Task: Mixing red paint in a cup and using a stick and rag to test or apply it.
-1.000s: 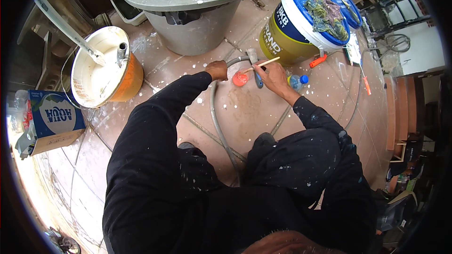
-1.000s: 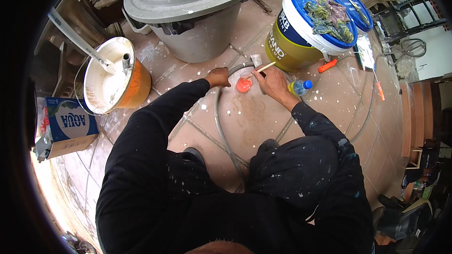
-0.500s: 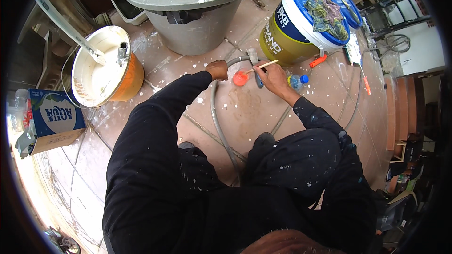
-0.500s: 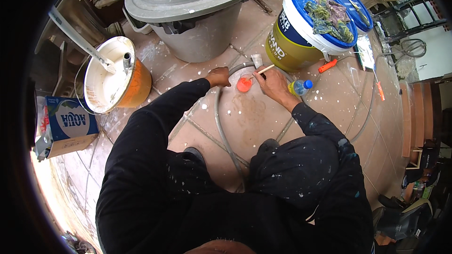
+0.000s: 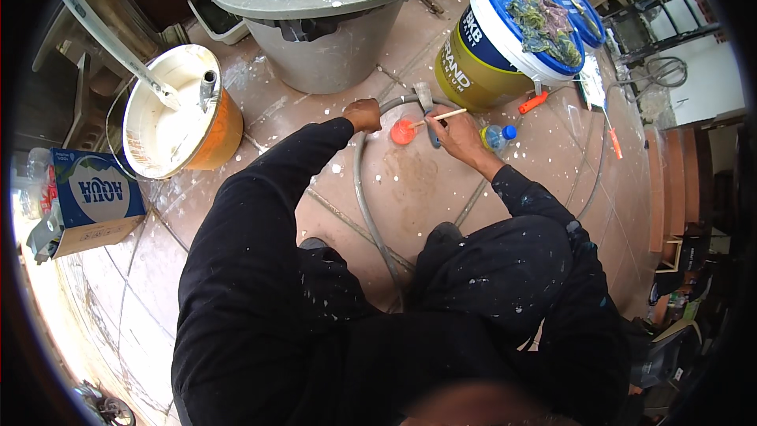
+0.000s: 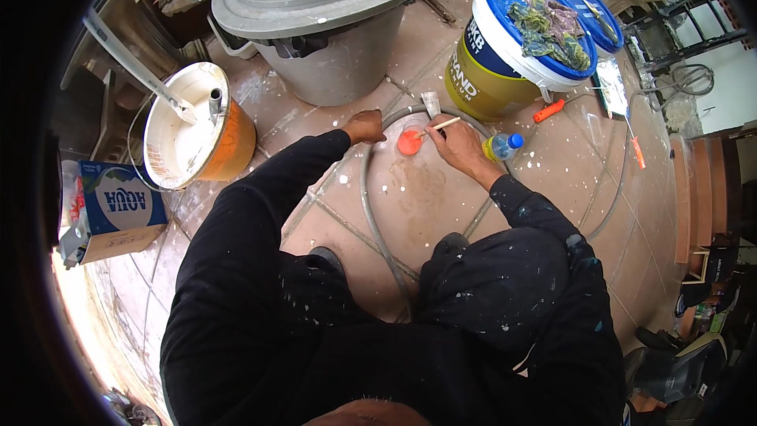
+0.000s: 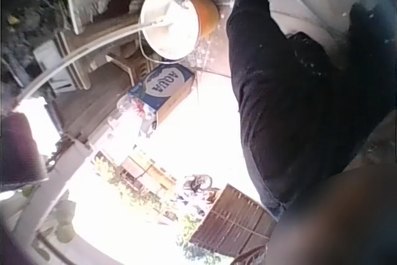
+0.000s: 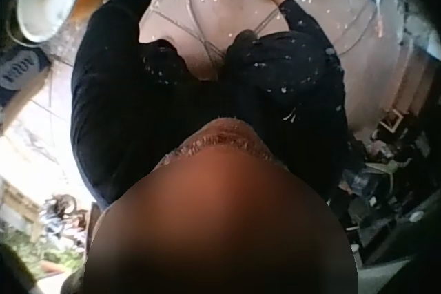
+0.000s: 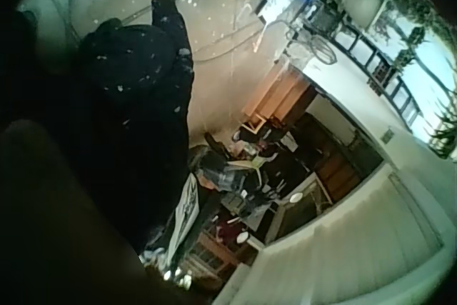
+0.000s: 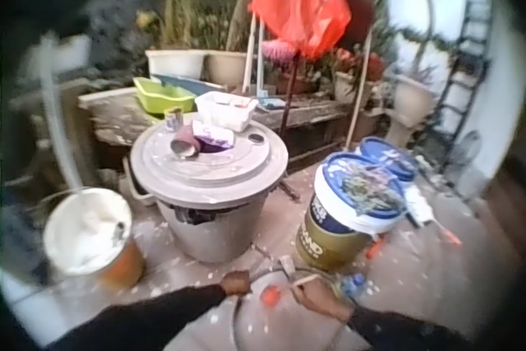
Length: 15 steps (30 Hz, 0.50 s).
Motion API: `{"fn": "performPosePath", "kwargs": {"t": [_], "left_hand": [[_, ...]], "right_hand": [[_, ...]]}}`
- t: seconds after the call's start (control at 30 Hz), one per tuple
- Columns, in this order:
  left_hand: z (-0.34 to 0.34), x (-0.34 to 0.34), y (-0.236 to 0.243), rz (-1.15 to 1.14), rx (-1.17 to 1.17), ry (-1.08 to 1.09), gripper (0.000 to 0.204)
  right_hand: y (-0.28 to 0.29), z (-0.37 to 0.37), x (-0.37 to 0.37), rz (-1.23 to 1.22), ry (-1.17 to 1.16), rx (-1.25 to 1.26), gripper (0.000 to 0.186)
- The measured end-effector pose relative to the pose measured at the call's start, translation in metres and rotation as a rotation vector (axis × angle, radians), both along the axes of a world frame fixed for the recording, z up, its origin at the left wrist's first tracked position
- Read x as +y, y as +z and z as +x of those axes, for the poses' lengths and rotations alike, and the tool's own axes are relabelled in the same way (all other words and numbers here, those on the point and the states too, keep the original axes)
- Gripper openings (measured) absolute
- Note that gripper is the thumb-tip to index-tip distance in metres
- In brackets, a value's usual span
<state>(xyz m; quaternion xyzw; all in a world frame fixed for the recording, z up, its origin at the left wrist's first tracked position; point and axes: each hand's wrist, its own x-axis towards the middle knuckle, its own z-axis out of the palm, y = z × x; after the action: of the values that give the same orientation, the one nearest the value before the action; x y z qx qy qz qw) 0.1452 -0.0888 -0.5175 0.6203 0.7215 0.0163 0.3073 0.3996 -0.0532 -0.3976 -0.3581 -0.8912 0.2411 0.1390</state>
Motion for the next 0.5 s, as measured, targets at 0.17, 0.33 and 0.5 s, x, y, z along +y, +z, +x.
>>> {"fn": "performPosePath", "kwargs": {"t": [0.17, 0.33, 0.5], "left_hand": [[-0.003, 0.006, -0.002, 0.104, -0.021, 0.106, 0.039], [-0.005, 0.008, 0.017, 0.510, -0.115, 0.060, 0.043], [0.026, -0.017, 0.071, 0.528, -0.557, 0.394, 0.053]], "right_hand": [[0.017, 0.009, -0.004, -0.009, -0.011, 0.066, 0.025], [0.030, 0.033, -0.026, 0.086, -0.005, 0.152, 0.010], [0.024, 0.046, -0.053, 0.354, 0.219, 0.355, 0.014]]}}
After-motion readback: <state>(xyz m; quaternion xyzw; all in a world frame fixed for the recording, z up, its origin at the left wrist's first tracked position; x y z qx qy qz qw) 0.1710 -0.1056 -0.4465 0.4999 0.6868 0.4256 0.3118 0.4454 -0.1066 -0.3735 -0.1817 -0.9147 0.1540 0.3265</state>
